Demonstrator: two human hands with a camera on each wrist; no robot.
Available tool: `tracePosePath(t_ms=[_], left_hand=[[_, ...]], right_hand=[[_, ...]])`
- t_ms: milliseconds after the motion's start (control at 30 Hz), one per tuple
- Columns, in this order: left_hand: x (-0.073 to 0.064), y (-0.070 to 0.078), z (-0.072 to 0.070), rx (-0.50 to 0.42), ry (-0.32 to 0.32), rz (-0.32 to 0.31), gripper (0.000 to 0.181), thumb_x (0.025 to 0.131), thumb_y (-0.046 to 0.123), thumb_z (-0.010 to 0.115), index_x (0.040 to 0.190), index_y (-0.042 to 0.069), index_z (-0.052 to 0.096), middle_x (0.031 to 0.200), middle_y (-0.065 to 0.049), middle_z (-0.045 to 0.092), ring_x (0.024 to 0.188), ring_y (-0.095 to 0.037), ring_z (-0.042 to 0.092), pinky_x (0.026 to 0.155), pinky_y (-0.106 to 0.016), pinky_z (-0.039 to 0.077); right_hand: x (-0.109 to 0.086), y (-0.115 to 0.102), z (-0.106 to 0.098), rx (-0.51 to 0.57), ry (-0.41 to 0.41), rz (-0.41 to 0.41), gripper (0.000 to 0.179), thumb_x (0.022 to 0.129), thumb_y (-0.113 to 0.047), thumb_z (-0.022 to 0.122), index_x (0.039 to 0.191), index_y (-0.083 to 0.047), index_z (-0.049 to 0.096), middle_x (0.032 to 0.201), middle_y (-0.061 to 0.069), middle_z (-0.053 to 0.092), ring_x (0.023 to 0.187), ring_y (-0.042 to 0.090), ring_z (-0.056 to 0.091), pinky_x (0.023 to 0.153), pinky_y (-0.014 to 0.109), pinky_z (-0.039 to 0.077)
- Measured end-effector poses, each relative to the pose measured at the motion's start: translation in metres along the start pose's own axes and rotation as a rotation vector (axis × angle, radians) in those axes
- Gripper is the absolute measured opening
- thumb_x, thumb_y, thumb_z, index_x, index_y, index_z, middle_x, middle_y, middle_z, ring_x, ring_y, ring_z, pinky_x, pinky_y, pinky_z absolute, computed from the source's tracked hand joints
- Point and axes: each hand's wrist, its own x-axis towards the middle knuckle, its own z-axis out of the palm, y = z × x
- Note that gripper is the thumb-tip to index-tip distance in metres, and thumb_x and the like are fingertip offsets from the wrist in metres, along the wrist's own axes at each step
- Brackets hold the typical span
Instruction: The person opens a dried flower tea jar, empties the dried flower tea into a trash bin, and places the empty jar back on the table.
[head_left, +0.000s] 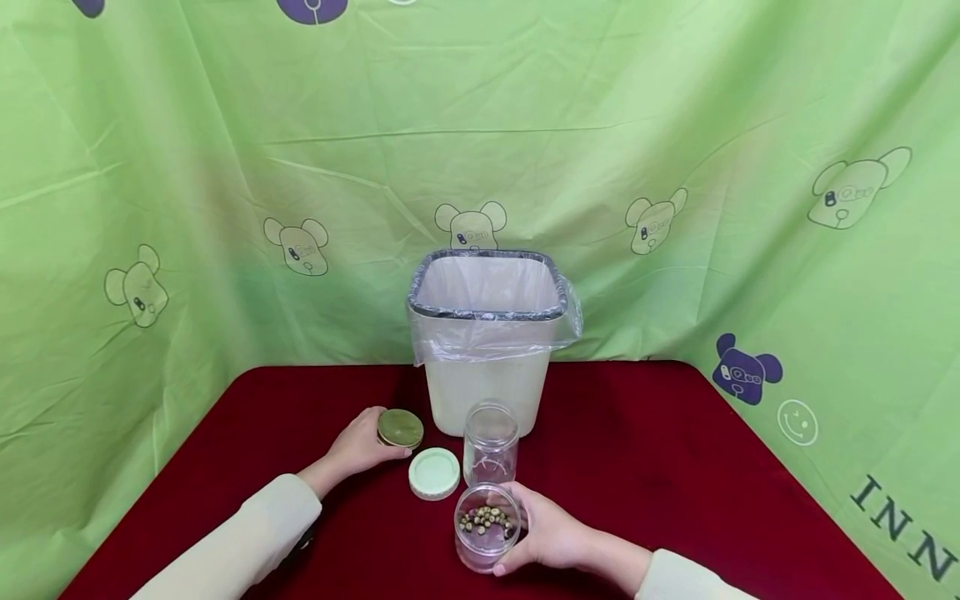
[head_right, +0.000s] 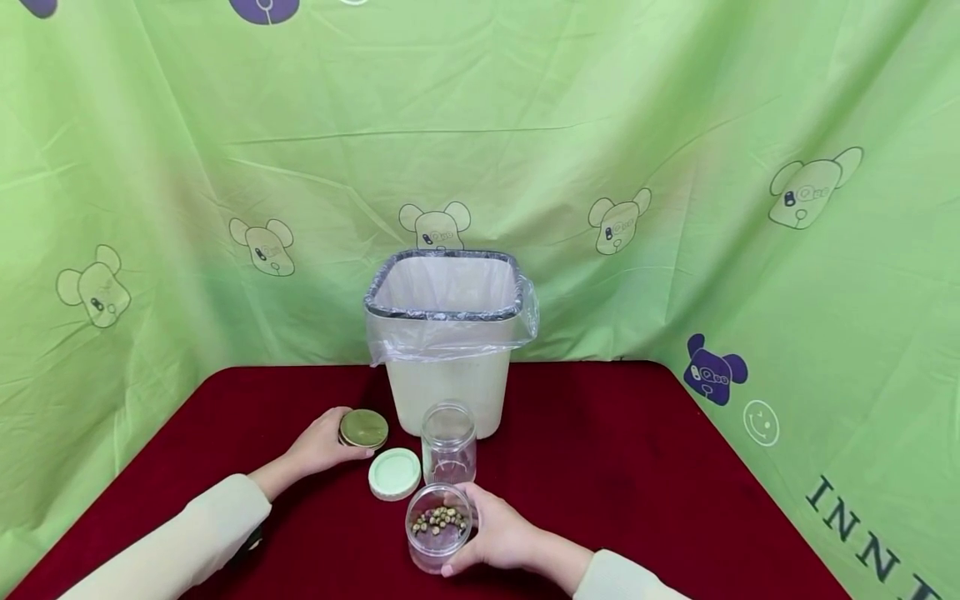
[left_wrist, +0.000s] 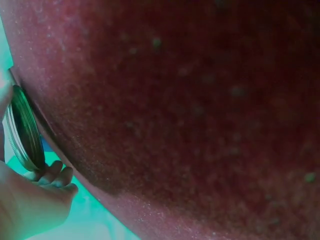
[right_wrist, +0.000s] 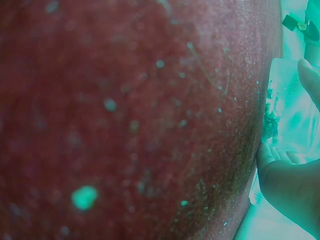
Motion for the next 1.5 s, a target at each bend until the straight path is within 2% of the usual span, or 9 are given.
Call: tracePosePath(t_ms=[300,467,700,933,1100,1500], left_hand=[[0.0018,0.0005,0.0027,0.025,-0.008,0.017,0.078,0.063,0.041,0.089,0.118,-0.004,0.056,0.108,-0.012,0.059,0.101,-0.028,0.058,0.084,-0.045,0.049],[0.0024,0.0002,0.0034,0.06,-0.034,0.012,0.08,0.063,0.043,0.089,0.118,-0.005,0.055,0.109,-0.012,0.059,0.102,-0.028,0.058,0.084,-0.045,0.049],[0.0015,0.0,0.0024,0.042,-0.062,0.009,0.077,0.064,0.041,0.089,0.115,-0.005,0.055,0.107,-0.012,0.058,0.1,-0.027,0.058,0.084,-0.044,0.048],[0.0004,-0.0023,0.0028,0.053,-0.076,0.043,0.077,0.062,0.043,0.089,0.111,-0.006,0.055,0.101,-0.01,0.057,0.095,-0.026,0.058,0.082,-0.043,0.048],[-0.0001,-0.001,0.0016,0.056,-0.081,0.037,0.076,0.062,0.042,0.089,0.11,-0.005,0.055,0.1,-0.009,0.056,0.094,-0.024,0.058,0.081,-0.041,0.048],[-0.0012,0.004,-0.0045,0.051,-0.098,0.024,0.087,0.061,0.042,0.09,0.118,-0.012,0.053,0.111,-0.018,0.058,0.105,-0.031,0.057,0.089,-0.046,0.047]], right_hand=[[-0.0003,-0.0006,-0.0003,-0.007,0.003,0.0,0.079,0.064,-0.007,0.089,0.131,-0.001,0.047,0.128,0.009,0.058,0.121,0.027,0.052,0.101,0.024,0.038],[-0.0005,-0.0003,-0.0002,-0.012,0.004,0.0,0.079,0.064,-0.008,0.089,0.131,-0.001,0.047,0.127,0.008,0.058,0.121,0.026,0.053,0.1,0.024,0.038],[-0.0001,-0.0007,-0.001,-0.005,0.0,0.001,0.079,0.065,-0.006,0.089,0.131,-0.001,0.047,0.127,0.008,0.058,0.121,0.026,0.053,0.1,0.024,0.038],[-0.0002,-0.0017,-0.0009,-0.005,-0.006,0.004,0.079,0.065,-0.006,0.089,0.131,0.0,0.046,0.125,0.008,0.059,0.12,0.026,0.054,0.099,0.024,0.039],[-0.0001,-0.0021,-0.0008,-0.005,-0.003,0.007,0.079,0.065,-0.006,0.089,0.131,-0.001,0.046,0.126,0.008,0.059,0.12,0.027,0.053,0.1,0.024,0.039],[-0.0005,0.0007,-0.0001,-0.003,0.003,-0.002,0.079,0.064,-0.007,0.089,0.131,-0.001,0.046,0.126,0.008,0.058,0.121,0.026,0.053,0.099,0.023,0.038]])
